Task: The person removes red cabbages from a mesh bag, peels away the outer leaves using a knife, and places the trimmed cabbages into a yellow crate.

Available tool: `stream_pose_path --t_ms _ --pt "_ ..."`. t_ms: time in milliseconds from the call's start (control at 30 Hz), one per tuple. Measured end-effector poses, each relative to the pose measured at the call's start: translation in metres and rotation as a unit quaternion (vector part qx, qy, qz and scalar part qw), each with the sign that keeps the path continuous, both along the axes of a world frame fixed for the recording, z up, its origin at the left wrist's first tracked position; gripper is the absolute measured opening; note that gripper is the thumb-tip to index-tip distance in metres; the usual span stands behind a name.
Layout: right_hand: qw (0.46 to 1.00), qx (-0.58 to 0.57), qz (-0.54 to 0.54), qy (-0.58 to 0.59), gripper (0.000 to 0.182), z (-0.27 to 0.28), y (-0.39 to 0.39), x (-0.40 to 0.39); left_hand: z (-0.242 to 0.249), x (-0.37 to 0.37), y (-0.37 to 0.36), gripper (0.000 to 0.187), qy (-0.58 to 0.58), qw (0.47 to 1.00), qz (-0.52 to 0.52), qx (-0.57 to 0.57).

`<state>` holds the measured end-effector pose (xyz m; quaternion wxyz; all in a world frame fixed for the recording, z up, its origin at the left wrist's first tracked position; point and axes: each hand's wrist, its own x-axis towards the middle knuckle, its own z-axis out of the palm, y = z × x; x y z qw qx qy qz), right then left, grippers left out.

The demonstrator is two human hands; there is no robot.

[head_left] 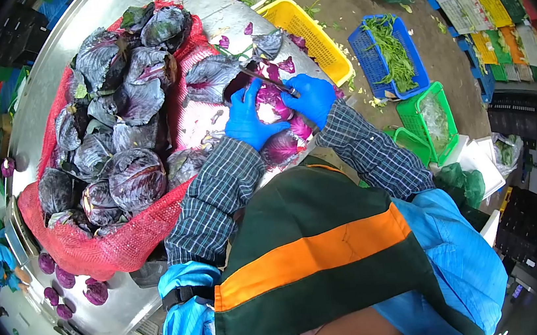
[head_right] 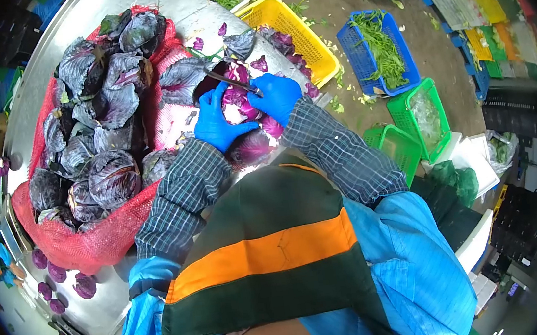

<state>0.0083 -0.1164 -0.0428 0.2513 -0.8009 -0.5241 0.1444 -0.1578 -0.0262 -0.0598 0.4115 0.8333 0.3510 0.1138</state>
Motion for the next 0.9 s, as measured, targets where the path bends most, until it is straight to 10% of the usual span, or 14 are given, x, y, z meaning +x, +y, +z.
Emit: stream_pose_path --t_ms 267,400,467,900 --pt "0.979 -0.177 -0.096 -0.022 0.036 -0.044 -0.005 0.075 -0.002 -0.009 0.010 0.114 -0.023 1.000 0.018 -0.010" --pt "0.942 -0.022 -0.116 0.313 0.072 -0.018 -0.011 0.028 0.000 -0.017 0.007 0.114 -0.045 0.997 0.046 -0.047" --pt "0.971 -0.031 -0.055 0.233 0.096 0.007 -0.008 -0.011 0.002 -0.009 0.008 0.113 -0.027 0.999 0.040 -0.012" --pt "0.992 -0.050 0.020 0.115 0.068 -0.011 -0.006 -0.009 -0.005 -0.009 0.010 0.117 -0.032 0.997 0.066 -0.029"
